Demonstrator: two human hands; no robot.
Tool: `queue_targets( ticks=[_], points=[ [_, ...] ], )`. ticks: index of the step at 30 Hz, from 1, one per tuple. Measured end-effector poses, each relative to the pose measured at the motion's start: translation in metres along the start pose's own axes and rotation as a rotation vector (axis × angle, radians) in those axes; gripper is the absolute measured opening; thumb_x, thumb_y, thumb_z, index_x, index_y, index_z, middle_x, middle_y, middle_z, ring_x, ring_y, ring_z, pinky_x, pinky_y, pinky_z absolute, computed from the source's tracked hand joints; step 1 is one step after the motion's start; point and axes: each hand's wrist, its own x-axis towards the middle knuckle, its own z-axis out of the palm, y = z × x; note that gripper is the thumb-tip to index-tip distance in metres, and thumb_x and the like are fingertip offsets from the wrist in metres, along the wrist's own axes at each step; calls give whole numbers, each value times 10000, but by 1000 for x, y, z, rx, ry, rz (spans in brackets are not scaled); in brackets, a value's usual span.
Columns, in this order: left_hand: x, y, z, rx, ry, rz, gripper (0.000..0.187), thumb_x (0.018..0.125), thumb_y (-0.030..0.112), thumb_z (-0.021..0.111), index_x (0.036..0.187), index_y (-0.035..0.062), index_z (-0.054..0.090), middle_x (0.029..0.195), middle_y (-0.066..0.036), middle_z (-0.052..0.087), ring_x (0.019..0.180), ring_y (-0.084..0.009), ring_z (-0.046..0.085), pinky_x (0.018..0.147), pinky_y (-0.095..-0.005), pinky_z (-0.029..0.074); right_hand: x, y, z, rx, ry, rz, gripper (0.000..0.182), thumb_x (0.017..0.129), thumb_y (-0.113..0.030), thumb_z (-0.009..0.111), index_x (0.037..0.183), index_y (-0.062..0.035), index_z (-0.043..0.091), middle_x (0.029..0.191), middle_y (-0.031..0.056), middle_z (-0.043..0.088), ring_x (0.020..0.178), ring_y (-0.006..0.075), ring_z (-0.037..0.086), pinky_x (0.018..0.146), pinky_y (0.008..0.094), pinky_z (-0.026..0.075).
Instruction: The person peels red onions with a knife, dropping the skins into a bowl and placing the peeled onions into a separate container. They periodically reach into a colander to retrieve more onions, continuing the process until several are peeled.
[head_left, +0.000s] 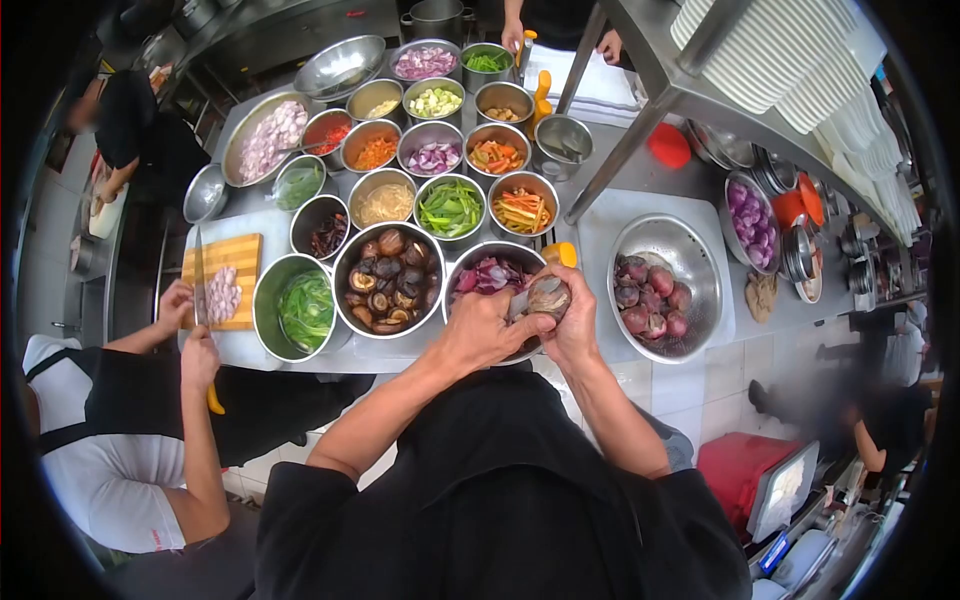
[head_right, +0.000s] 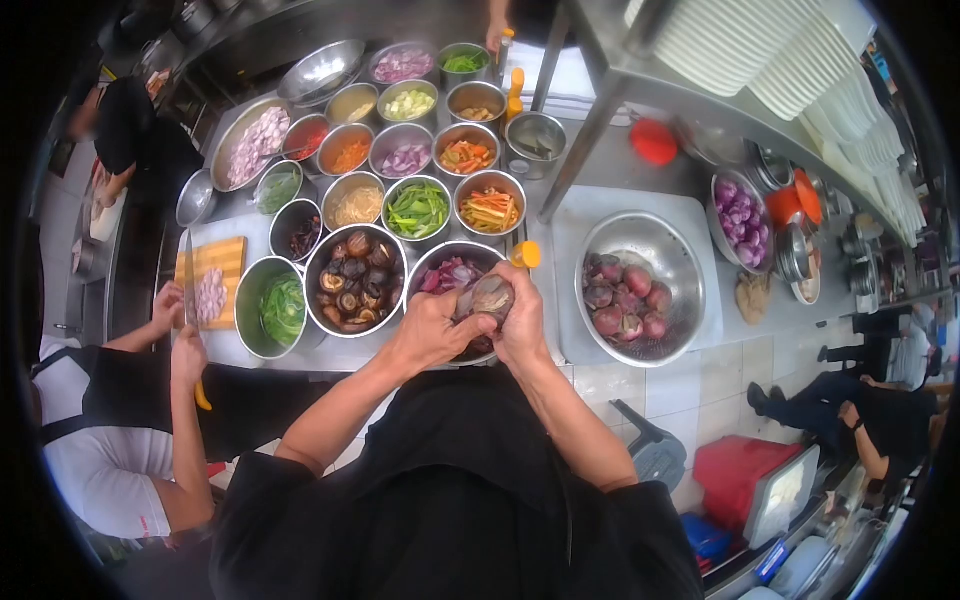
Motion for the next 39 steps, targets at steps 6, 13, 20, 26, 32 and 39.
queue_targets(
  ticks=[6, 13, 20, 26, 32, 39],
  points=[
    [-1, -6, -5, 59, 39, 156, 688, 768, 607, 635, 618, -62, 573, 489, -199, 530, 453, -348, 573, 462, -414, 458, 7, 2, -18, -115, -36, 58, 288, 890, -297, 490, 850, -25, 577, 715, 57, 569, 560, 121, 537, 448, 203, 400],
    [-1, -6, -12, 62, -162, 178, 440, 853, 426, 633, 790, -8, 664, 597, -172, 604, 560, -314, 632, 526, -352, 481, 0, -18, -7, -323, -292, 202, 409, 905, -355, 440, 1097, -10, 550, 883, 78, 608, 683, 81, 551, 489, 197, 382],
    [-10, -4, -5, -108, 35, -72, 397, 905, 380, 594, 878, -5, 683, 617, -141, 630, 569, -195, 641, 550, -329, 481, 13, -18, -28, -176, -629, 108, 425, 935, -340, 469, 1224, -30, 497, 1020, 91, 614, 745, 92, 593, 482, 179, 413],
    [-9, -13, 6, -109, 232, -73, 426, 906, 399, 585, 858, -14, 676, 572, -171, 596, 523, -265, 620, 490, -351, 466, 11, 0, -25, -132, -405, -26, 327, 915, -329, 593, 1071, -46, 543, 907, 60, 614, 685, 99, 608, 461, 204, 474],
    [-13, -1, 8, -98, 192, -24, 412, 901, 397, 589, 868, -3, 681, 595, -185, 608, 555, -309, 641, 506, -366, 483, 16, 12, -20, -53, -234, -99, 315, 926, -323, 577, 1065, -43, 541, 876, 61, 620, 698, 118, 616, 534, 235, 510],
    [-22, 9, 14, -38, 57, -2, 365, 876, 385, 625, 865, 28, 701, 595, -188, 606, 530, -301, 631, 497, -361, 477, 19, 4, -21, -119, -180, -113, 410, 949, -420, 491, 1042, -30, 571, 876, 98, 645, 733, 179, 627, 667, 292, 531]
  ],
)
